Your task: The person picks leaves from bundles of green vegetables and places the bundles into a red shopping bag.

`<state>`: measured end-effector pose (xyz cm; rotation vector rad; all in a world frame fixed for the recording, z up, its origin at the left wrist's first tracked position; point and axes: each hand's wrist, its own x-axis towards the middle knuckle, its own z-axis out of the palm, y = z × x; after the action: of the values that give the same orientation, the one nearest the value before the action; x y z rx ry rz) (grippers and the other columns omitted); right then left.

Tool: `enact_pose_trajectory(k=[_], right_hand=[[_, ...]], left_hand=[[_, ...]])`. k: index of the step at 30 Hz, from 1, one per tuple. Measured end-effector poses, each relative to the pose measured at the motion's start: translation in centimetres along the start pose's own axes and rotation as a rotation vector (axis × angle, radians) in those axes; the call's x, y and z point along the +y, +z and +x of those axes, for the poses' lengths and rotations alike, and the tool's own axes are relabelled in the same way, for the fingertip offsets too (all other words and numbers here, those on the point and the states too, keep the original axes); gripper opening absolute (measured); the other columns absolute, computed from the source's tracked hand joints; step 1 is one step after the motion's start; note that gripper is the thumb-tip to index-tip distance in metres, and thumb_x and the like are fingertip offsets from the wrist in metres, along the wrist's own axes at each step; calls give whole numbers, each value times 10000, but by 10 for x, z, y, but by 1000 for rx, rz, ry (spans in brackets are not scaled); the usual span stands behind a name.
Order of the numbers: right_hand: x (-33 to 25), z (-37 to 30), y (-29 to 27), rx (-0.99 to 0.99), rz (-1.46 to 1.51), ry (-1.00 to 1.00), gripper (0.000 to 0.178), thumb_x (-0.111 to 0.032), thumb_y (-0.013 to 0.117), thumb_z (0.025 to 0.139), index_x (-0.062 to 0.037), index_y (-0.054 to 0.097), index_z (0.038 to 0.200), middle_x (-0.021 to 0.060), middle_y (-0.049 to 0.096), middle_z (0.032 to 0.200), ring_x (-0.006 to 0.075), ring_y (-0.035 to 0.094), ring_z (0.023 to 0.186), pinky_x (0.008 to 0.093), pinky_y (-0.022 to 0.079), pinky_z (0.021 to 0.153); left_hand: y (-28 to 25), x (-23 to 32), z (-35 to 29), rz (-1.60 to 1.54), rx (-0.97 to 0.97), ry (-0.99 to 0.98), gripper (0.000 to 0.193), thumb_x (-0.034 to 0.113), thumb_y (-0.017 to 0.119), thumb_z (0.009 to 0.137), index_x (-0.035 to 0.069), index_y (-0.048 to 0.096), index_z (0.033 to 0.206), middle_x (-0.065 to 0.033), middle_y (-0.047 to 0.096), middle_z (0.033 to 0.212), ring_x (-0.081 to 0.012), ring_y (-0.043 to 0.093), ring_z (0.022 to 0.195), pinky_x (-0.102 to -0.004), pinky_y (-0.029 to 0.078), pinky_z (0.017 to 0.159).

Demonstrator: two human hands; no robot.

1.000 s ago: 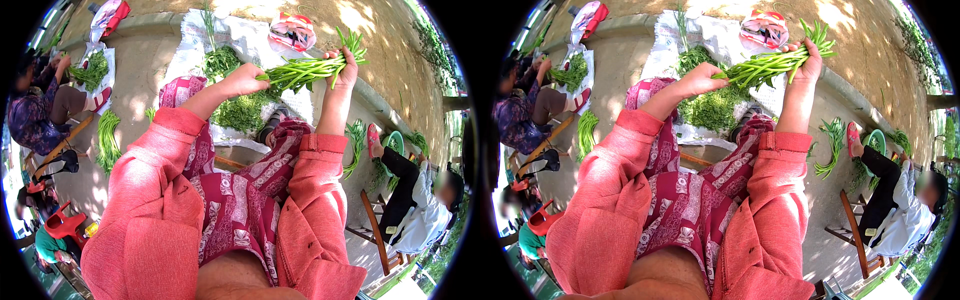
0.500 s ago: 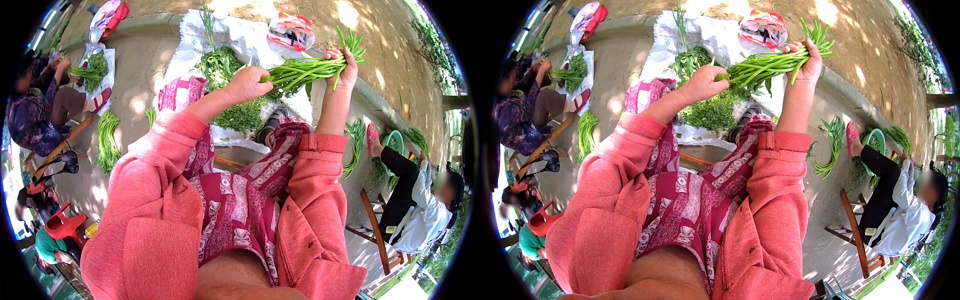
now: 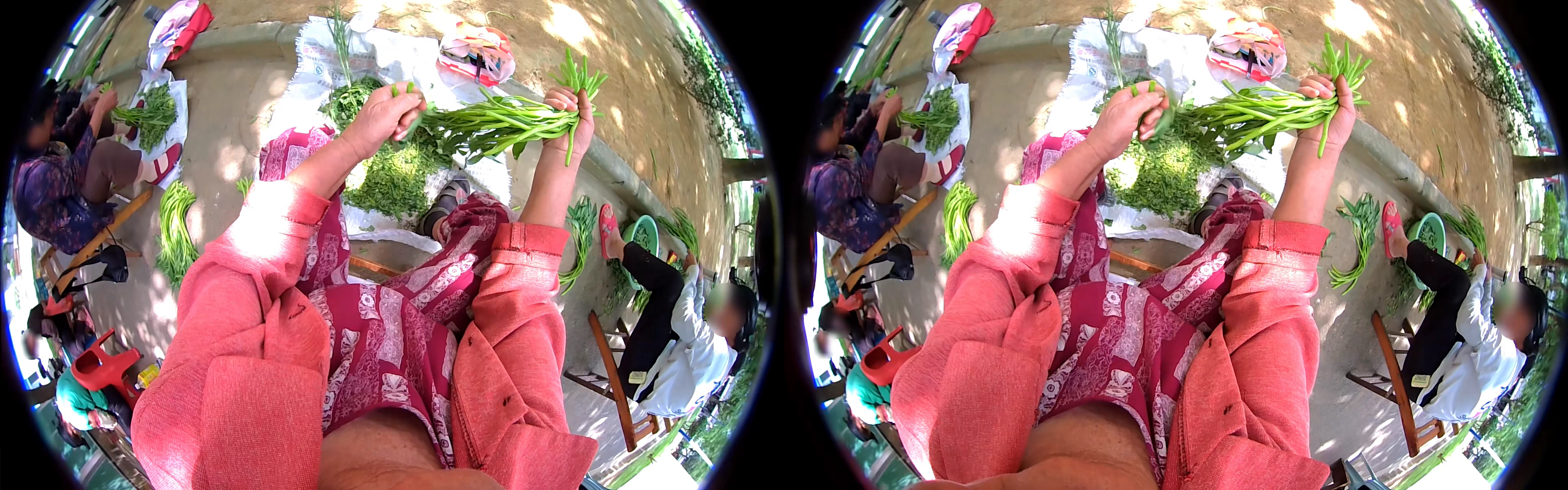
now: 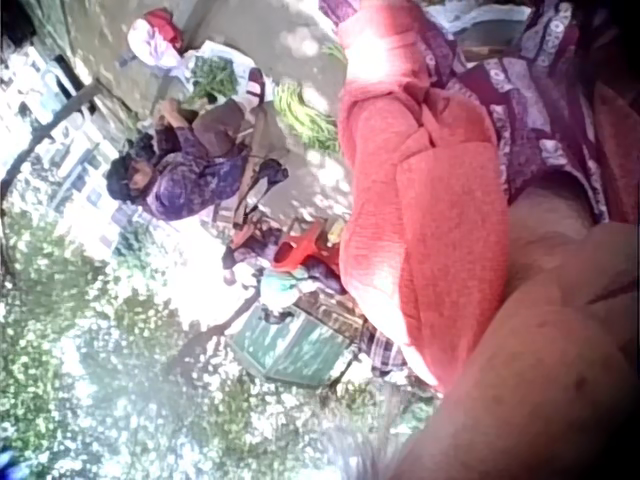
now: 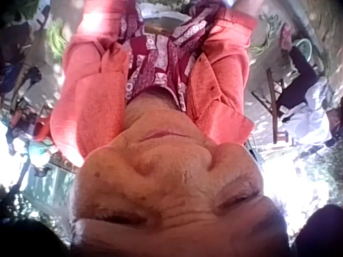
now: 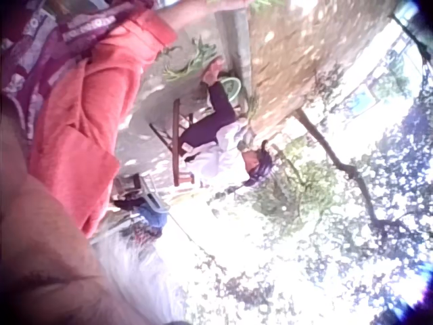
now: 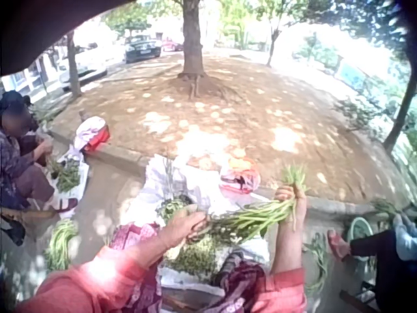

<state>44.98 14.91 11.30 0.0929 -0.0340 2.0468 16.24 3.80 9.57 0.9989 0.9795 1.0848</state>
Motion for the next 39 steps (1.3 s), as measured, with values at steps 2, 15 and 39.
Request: enact_pose_trajectory(k=[2, 15, 39], right_hand=[[1, -1, 0, 41, 25, 20, 128, -144, 520, 840, -34, 465, 805, 9, 432, 677, 119, 439, 594, 296, 390, 596], [22, 10, -1, 124, -103, 28, 125, -126, 525, 827, -41, 448, 778, 15, 431, 661, 128, 453, 589, 294, 399, 591], [25, 15, -2, 346, -343, -105, 148, -127, 549, 821, -25, 456, 766, 63, 477, 650, 181, 489, 552, 350, 446, 552]], left_hand=[[11, 7, -5, 53, -8, -33, 199, 197, 534, 871, 16, 591, 812, 9, 523, 640, -62, 475, 572, -196, 389, 528], [26, -15, 3, 492, 96, 357, 160, 60, 601, 806, 18, 659, 949, -35, 654, 852, -67, 565, 785, -211, 454, 704], [8, -10, 12, 305, -150, 27, 212, 159, 713, 733, -13, 658, 843, -13, 619, 696, -49, 530, 611, -209, 420, 575]])
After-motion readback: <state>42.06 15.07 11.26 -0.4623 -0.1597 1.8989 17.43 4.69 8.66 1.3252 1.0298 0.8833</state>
